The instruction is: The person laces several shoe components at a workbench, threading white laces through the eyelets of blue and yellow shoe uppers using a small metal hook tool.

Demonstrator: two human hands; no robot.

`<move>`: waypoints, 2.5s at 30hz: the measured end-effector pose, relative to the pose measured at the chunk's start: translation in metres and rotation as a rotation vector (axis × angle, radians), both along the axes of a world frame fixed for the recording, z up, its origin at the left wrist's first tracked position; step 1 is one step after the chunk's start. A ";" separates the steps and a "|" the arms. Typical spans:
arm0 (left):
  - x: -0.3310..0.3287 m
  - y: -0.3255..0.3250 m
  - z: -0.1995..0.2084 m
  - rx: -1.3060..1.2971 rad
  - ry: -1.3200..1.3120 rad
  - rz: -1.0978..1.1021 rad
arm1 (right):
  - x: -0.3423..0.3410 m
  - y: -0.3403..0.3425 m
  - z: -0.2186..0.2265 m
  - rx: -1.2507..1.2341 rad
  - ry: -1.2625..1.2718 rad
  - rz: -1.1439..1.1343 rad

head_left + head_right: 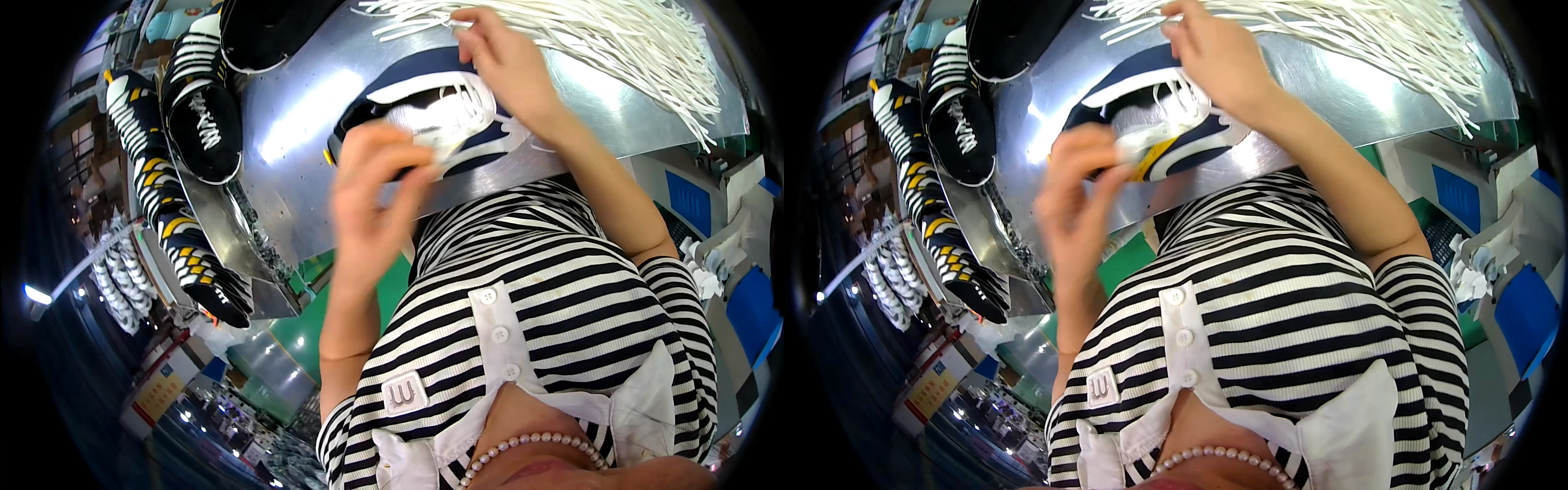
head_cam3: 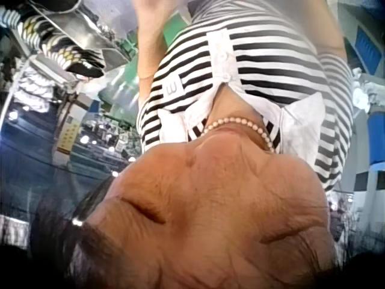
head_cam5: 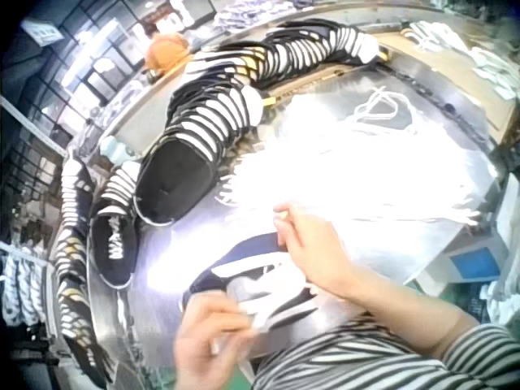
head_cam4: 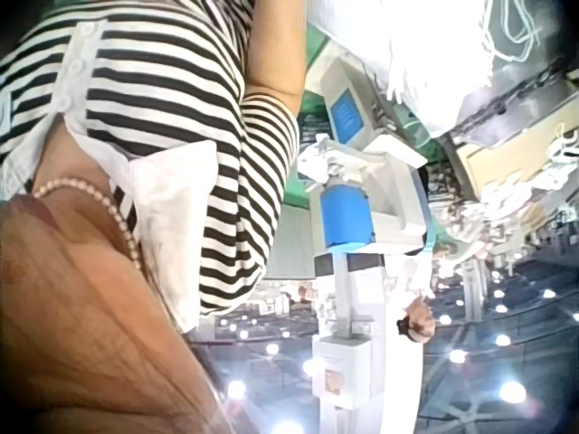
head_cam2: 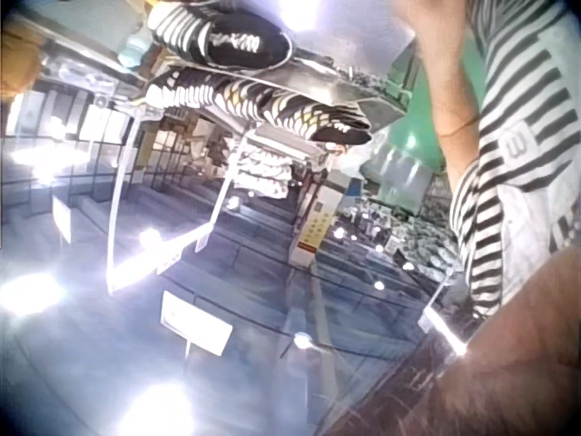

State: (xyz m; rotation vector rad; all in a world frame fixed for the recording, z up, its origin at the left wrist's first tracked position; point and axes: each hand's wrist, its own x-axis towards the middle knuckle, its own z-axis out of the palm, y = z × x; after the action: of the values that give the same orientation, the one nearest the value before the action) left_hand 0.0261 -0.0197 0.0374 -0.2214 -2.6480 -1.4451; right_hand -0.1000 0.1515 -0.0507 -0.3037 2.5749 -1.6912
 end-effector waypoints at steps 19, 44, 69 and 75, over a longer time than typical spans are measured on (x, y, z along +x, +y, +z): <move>-0.020 0.018 -0.044 -0.264 -0.005 0.149 | 0.087 0.041 0.020 -0.102 -0.122 0.308; 0.008 0.013 -0.065 -0.337 0.459 -0.123 | 0.032 0.009 0.053 0.443 0.112 0.773; -0.012 0.014 -0.051 0.095 -0.161 0.323 | 0.025 -0.001 0.035 -0.185 -0.255 0.483; -0.014 0.014 -0.067 0.238 -0.061 0.390 | 0.054 0.022 0.056 -0.018 -0.076 0.367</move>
State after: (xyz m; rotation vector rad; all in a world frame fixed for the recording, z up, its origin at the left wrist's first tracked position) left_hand 0.0123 -0.0053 -0.0292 0.3459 -2.3529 -1.6215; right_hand -0.0465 0.1732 0.0048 -0.6533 2.2756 -1.5594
